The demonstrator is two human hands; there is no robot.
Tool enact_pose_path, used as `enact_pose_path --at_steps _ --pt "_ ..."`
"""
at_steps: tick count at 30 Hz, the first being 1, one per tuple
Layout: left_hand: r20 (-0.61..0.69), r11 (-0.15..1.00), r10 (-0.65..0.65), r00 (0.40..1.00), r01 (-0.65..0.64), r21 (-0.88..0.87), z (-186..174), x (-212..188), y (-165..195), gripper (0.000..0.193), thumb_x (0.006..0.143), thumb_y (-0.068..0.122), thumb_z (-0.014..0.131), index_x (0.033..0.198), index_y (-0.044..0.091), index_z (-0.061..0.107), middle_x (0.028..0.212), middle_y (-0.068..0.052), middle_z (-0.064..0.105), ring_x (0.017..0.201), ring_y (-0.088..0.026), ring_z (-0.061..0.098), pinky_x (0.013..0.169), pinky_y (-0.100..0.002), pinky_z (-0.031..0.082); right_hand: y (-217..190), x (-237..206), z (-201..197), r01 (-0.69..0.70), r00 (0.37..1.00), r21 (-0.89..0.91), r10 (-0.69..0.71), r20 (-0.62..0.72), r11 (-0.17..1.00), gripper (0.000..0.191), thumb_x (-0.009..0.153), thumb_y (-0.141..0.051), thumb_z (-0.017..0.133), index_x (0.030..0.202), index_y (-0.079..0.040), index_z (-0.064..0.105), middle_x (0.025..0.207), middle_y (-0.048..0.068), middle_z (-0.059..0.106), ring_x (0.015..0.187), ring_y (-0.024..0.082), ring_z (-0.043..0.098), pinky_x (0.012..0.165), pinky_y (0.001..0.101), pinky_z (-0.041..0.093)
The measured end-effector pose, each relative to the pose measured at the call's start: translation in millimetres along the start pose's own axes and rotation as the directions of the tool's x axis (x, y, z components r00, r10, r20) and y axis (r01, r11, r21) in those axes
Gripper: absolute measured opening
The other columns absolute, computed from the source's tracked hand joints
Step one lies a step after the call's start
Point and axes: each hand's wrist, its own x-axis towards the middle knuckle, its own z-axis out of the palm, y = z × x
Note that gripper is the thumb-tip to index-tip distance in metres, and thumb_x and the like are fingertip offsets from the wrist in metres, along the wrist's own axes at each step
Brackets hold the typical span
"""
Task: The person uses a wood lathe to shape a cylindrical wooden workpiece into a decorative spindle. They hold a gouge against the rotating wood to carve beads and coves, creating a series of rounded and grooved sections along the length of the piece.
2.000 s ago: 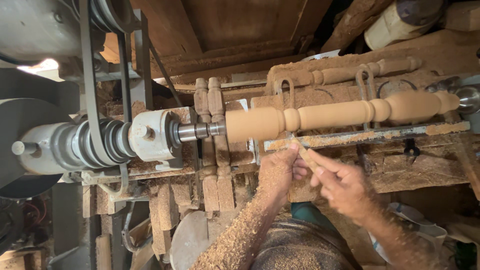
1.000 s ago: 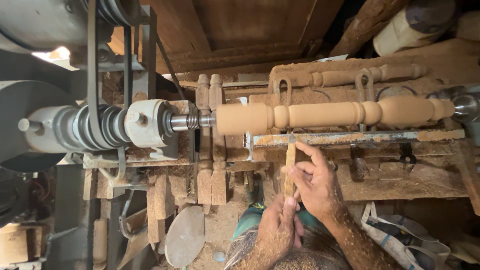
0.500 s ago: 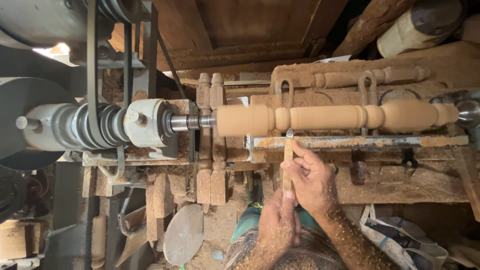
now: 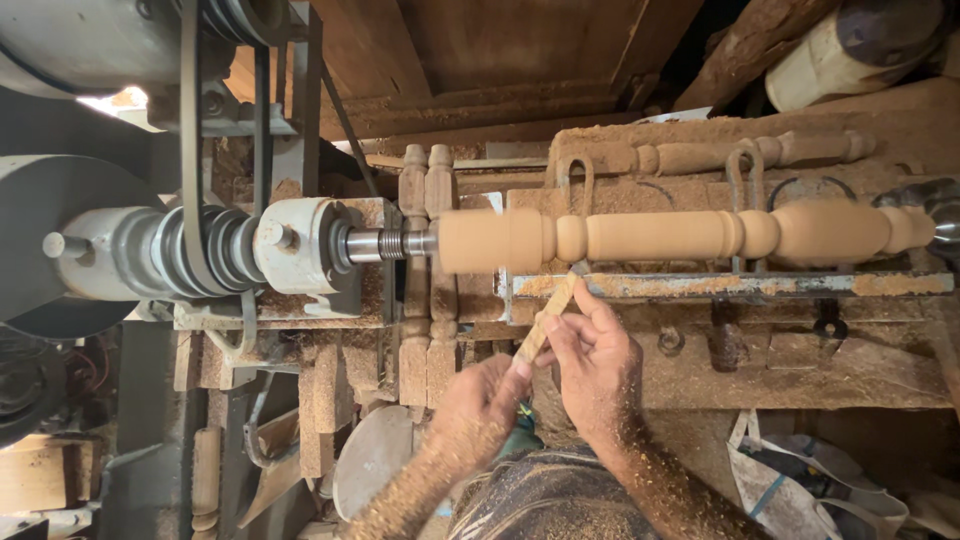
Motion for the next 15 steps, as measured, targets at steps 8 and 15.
enact_pose_path --at_steps 8,15 --pt "0.223 0.943 -0.31 0.924 0.27 0.194 -48 20 14 0.058 0.098 0.061 0.045 0.093 0.009 0.071 0.059 -0.001 0.057 0.053 -0.013 0.057 0.054 -0.032 0.051 2 0 8 -0.031 1.0 0.09 0.031 -0.001 0.995 0.059 0.098 -0.007 0.058 0.153 0.004 0.04 0.106 0.02 0.075 0.083 0.018 0.074 0.065 0.0296 0.063" --pt "0.385 0.97 -0.218 0.897 0.155 0.187 -87 44 28 0.056 0.102 0.054 0.047 0.099 0.007 0.076 0.058 0.002 0.052 0.049 -0.009 0.046 0.049 -0.028 0.044 10 2 16 -0.032 0.999 0.186 0.034 -0.005 0.982 0.064 0.097 -0.01 0.06 0.156 0.0 0.037 0.121 0.02 0.073 0.085 0.018 0.07 0.067 0.0306 0.062"
